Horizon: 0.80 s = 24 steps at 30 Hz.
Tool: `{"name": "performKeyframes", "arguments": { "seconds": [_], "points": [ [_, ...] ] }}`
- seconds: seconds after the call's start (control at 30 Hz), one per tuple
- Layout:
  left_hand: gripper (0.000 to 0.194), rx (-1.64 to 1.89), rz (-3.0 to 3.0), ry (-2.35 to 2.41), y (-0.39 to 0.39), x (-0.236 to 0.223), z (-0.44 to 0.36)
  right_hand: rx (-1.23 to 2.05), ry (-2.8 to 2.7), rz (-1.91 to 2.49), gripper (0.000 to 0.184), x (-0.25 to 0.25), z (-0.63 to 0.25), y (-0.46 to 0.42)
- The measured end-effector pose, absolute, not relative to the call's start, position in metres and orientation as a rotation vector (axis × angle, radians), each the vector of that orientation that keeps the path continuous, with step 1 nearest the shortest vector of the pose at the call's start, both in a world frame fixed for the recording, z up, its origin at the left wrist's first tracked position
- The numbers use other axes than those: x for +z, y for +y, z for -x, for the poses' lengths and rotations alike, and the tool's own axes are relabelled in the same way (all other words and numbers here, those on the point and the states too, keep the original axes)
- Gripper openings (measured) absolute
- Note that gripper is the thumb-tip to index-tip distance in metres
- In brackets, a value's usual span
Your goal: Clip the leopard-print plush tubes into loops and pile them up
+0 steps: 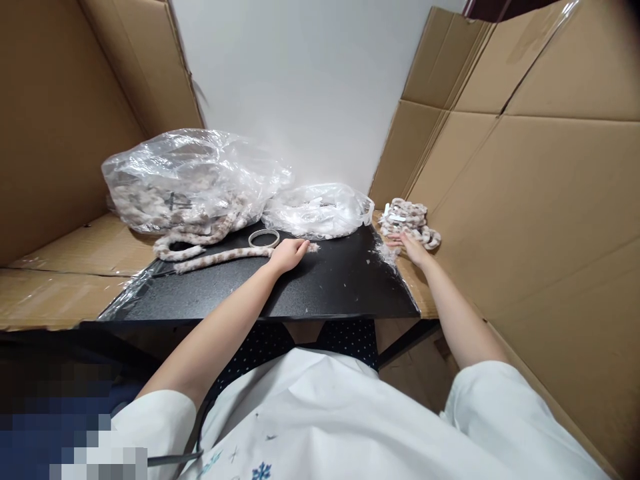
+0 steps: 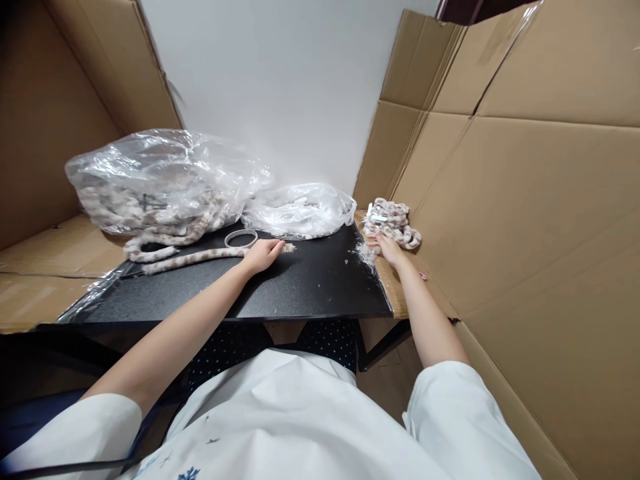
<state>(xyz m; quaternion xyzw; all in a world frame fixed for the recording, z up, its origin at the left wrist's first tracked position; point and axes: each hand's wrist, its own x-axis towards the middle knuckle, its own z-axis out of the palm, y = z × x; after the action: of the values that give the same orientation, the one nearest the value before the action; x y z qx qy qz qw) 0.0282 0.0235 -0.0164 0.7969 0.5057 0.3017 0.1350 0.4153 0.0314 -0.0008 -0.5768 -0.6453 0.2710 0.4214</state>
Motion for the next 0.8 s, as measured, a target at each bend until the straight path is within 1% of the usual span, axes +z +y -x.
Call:
{"name": "performKeyframes", "arguments": {
  "seconds": [0.2, 0.33, 0.43, 0.5, 0.6, 0.7, 0.8],
  "points": [
    [0.043, 0.877, -2.308, 1.47, 0.023, -0.017, -0.028, 0.619, -1.688, 1.449, 0.072, -0.014, -0.434, 0.028],
    [0.043, 0.872, -2.307, 1.466, 0.023, -0.017, -0.028, 0.547, -1.745, 1.569, 0.07, -0.017, -0.439, 0.028],
    [0.042, 0.872, -2.299, 1.458, 0.023, -0.017, -0.028, 0.447, -1.783, 1.642, 0.066, -0.013, -0.437, 0.026],
    [0.042, 0.872, -2.294, 1.452, 0.024, -0.018, -0.028, 0.286, -1.802, 1.744, 0.06, -0.007, -0.435, 0.023],
    [0.041, 0.878, -2.291, 1.446, 0.025, -0.02, -0.028, -0.079, -1.71, 1.871, 0.05, 0.008, -0.428, 0.013],
    [0.04, 0.922, -2.265, 1.431, 0.025, -0.019, -0.029, -0.359, -1.514, 1.752, 0.038, 0.025, -0.419, 0.005],
    [0.039, 1.051, -2.161, 1.431, 0.026, -0.009, -0.029, -0.54, -1.496, 1.539, 0.03, 0.036, -0.407, 0.006]
  ]
}}
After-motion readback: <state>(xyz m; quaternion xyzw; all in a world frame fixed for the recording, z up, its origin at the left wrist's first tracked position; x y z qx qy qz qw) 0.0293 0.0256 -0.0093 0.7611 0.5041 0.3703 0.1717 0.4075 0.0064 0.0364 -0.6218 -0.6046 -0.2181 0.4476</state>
